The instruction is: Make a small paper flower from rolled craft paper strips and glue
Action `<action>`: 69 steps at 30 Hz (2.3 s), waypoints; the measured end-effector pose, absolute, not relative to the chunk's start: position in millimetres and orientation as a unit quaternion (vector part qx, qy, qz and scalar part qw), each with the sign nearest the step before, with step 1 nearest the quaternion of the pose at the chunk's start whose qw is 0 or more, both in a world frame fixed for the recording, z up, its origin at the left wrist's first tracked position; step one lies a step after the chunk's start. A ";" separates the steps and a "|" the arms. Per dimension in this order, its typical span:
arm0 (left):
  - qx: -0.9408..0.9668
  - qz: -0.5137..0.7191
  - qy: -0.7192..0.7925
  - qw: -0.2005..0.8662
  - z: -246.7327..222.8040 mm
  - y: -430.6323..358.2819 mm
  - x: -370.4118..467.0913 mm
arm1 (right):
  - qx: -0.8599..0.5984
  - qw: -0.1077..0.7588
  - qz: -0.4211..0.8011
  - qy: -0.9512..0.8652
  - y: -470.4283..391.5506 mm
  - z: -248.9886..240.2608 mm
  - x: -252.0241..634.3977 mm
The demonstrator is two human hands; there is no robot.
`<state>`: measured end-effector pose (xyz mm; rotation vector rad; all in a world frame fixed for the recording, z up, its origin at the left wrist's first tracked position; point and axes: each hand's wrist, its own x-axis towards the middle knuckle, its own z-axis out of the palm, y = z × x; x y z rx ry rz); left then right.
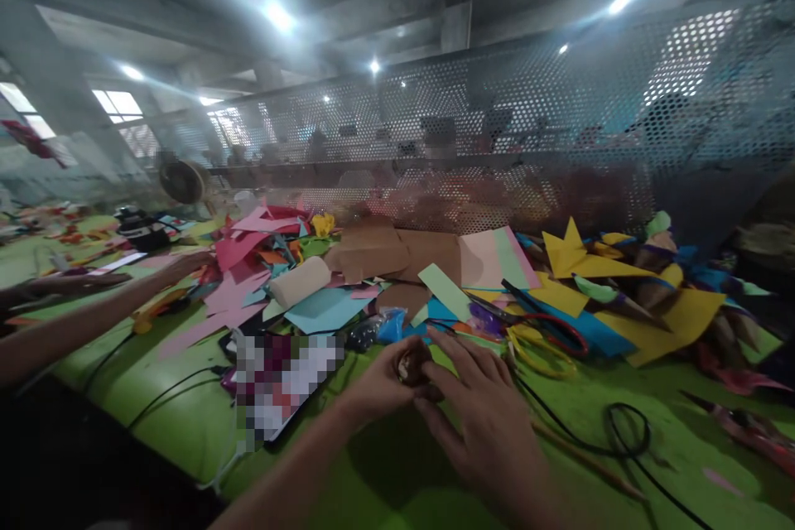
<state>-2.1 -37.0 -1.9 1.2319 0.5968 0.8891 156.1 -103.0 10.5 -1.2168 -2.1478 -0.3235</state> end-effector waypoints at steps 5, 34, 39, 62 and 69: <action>0.547 0.387 0.238 0.703 -1.8 -35.7 -3.3 | -0.459 0.352 -0.104 -0.809 -104.3 17.3 161.4; 0.810 0.278 0.324 0.401 -2.2 -41.5 -10.3 | -0.478 0.419 0.045 -0.770 -82.7 8.6 178.6; 0.823 0.252 0.335 0.384 -2.4 -42.2 -10.6 | -0.481 0.379 0.042 -0.790 -83.5 8.9 178.4; 0.597 0.364 0.255 0.668 -9.9 -36.7 -3.7 | -0.489 0.415 0.006 -0.767 -98.4 26.0 183.1; 0.559 0.359 0.235 0.709 -9.1 -35.7 -2.9 | -0.475 0.379 -0.027 -0.794 -99.6 24.2 173.9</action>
